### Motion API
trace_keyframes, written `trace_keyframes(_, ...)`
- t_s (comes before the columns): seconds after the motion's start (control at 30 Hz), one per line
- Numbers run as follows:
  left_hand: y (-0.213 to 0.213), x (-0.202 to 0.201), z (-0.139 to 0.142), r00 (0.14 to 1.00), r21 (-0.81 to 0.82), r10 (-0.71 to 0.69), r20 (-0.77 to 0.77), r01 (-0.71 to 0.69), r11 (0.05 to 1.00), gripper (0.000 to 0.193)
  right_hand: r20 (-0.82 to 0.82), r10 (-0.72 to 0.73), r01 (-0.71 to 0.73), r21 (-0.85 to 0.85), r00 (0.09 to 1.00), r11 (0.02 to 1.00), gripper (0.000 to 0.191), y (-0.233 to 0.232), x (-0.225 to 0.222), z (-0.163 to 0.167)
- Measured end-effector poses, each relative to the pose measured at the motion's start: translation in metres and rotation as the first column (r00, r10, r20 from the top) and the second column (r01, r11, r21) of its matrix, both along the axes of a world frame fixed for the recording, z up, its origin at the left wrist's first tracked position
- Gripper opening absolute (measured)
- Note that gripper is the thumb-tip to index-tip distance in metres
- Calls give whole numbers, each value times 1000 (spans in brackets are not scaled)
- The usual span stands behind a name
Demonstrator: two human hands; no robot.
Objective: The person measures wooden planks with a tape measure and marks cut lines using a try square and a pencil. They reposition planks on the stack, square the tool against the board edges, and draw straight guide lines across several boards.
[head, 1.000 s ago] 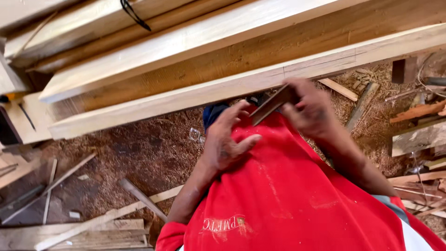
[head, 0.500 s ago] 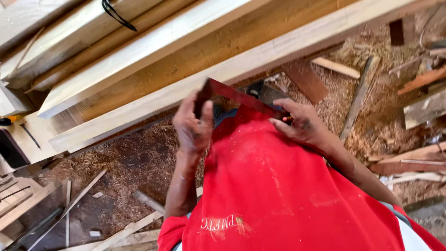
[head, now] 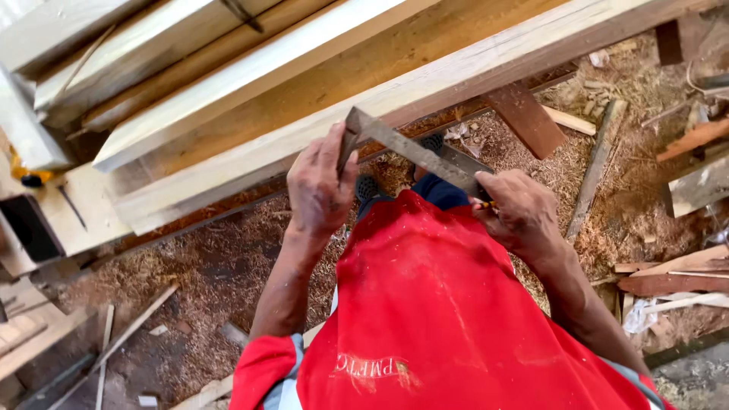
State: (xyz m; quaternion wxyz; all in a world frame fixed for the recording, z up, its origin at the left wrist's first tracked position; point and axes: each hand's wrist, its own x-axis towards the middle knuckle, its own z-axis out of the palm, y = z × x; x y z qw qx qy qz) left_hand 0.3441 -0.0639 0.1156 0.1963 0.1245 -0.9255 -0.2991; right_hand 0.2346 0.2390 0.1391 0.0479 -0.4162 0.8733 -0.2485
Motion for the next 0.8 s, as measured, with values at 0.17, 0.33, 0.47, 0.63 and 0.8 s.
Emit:
trace_keyframes(0.17,0,10,10,989,-94,-56,-135,44,995,45,-91,-43,51,84,995,995,38,-12,18,18)
trace_keyframes(0.33,10,18,25,985,-120,-96,-142,79,990,48,-17,6,-6,28,1000,1000,41,-35,17,15)
trace_keyframes(0.47,24,14,19,970,-94,-103,-219,84,992,49,95,49,-46,-36,994,998,34,-57,0,13)
trace_keyframes(0.63,32,10,16,956,-113,30,-293,-66,991,46,44,151,-144,-128,988,981,30,-87,-27,11)
trace_keyframes(0.8,30,15,37,944,-63,205,-260,-229,971,53,164,307,-273,-197,938,942,24,-112,-68,-5)
